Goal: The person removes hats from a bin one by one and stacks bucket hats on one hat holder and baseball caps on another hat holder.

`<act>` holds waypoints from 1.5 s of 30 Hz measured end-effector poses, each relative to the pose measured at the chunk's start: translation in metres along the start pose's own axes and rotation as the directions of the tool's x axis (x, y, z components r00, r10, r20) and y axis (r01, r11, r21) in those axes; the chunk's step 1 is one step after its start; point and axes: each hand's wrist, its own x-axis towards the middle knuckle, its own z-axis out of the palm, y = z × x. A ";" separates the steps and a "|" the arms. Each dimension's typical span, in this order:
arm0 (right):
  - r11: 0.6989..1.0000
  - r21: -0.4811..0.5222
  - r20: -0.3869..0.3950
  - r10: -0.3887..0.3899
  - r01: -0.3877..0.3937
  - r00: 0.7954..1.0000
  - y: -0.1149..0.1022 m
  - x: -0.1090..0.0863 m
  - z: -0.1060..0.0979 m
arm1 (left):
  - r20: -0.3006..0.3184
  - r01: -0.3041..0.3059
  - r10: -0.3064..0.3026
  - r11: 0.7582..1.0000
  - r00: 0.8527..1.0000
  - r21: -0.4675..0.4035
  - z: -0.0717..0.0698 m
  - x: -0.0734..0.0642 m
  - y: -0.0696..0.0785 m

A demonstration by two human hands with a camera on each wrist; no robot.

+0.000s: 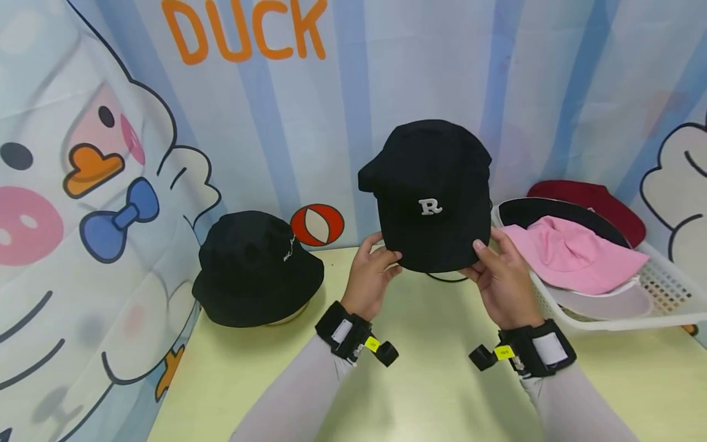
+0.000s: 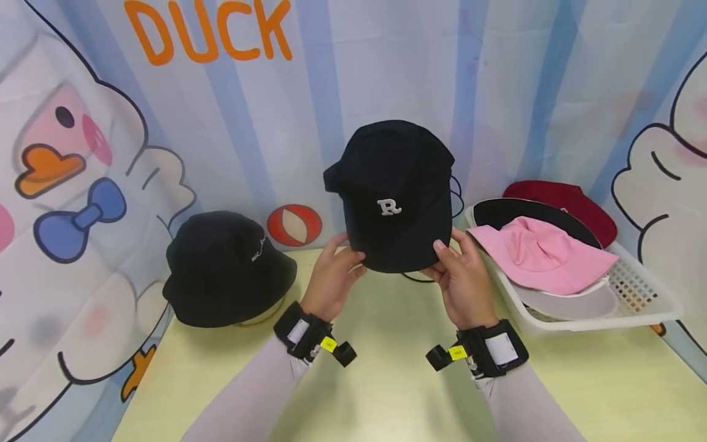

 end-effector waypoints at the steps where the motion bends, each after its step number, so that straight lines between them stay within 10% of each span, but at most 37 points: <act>1: 1.000 0.008 -0.007 -0.003 0.003 1.000 0.002 0.002 -0.001 | -0.006 -0.006 0.006 1.000 1.000 -0.003 0.001 0.004 -0.001; 23: 0.978 0.205 -0.180 0.074 -0.036 0.981 -0.004 0.044 -0.017 | 0.096 0.083 -0.085 0.996 0.992 0.024 0.036 0.054 -0.001; 45: 0.984 0.175 -0.131 0.060 -0.036 0.990 0.001 0.056 -0.038 | 0.115 0.156 -0.160 0.987 0.980 0.044 0.051 0.088 0.001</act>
